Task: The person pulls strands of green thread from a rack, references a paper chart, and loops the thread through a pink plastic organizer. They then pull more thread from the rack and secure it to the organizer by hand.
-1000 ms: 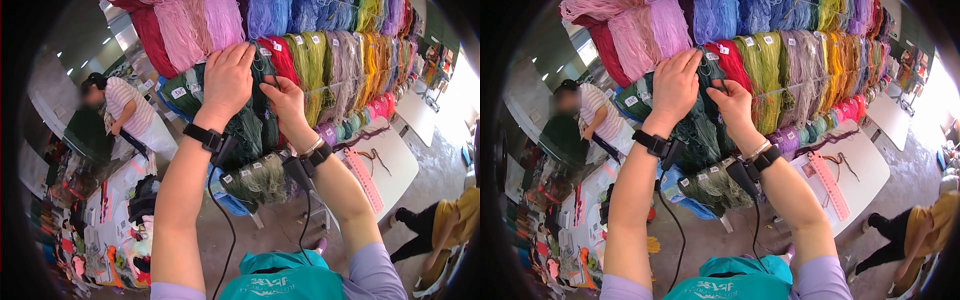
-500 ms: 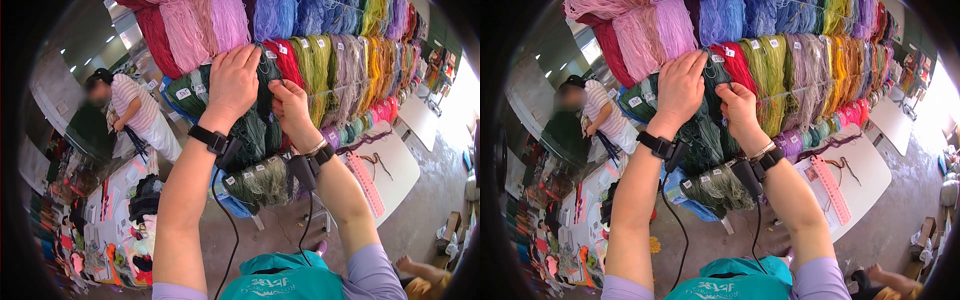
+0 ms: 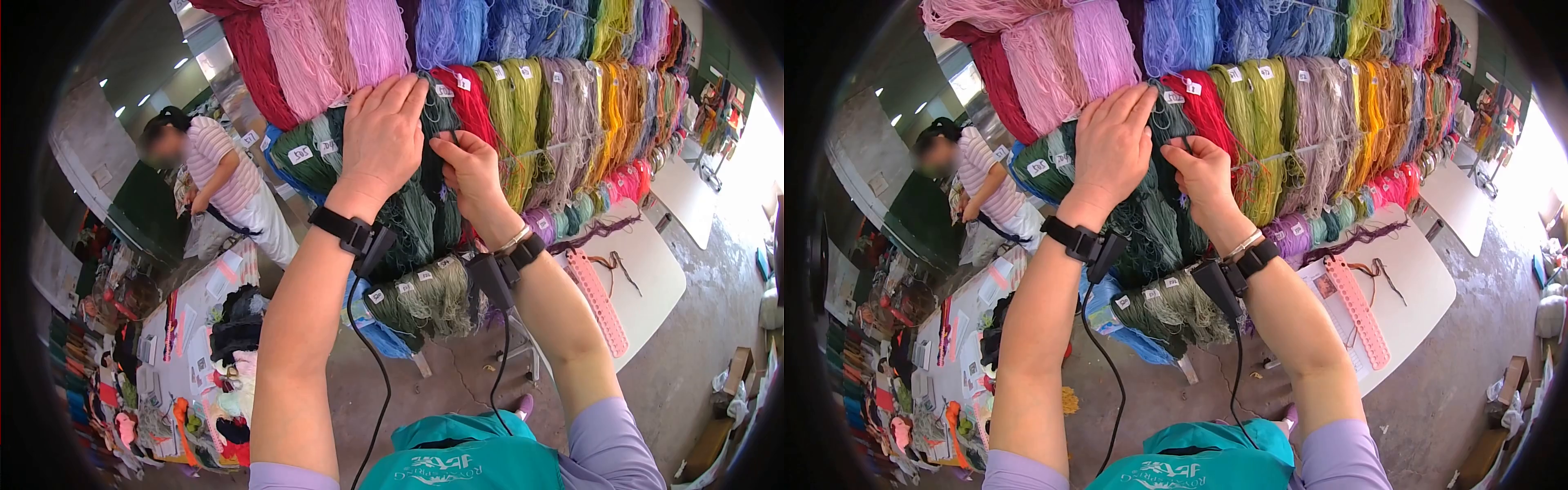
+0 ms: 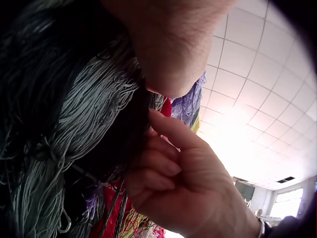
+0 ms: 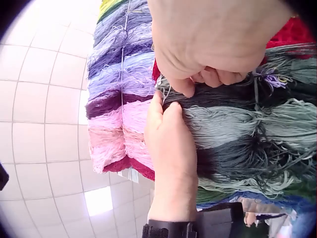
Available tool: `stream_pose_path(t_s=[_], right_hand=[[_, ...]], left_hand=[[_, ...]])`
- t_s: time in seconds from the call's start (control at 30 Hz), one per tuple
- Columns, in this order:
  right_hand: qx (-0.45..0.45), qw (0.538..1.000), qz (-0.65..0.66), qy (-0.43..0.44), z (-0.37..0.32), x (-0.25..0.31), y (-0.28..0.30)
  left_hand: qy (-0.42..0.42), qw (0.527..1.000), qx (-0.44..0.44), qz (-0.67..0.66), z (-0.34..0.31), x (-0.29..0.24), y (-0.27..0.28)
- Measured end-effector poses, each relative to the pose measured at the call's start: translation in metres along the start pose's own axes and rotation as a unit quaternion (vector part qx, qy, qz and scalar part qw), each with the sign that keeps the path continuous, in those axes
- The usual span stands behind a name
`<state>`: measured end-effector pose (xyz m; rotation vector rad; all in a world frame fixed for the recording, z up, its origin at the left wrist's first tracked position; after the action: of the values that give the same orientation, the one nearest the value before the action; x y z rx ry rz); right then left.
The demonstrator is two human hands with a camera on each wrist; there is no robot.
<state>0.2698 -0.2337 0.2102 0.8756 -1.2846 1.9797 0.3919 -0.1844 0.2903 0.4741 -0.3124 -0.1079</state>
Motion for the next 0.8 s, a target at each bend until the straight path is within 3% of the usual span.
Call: stream_pose_path(t_s=[0.8], right_hand=[[0.015,0.986,0.166,-0.019,0.005,0.006,0.013]], left_hand=[[0.008,1.000,0.004,-0.006,0.001,-0.002,0.002]])
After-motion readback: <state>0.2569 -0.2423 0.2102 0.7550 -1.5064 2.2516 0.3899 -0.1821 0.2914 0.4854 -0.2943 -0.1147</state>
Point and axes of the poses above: each hand's wrist, its own z-axis towards the middle knuckle, its own y-axis out of the back of the hand, x = y × z, the point moved 2 cm from there along z, towards the middle knuckle, and after that the axes turned 5 degrees about y, right-handed, at the moved point
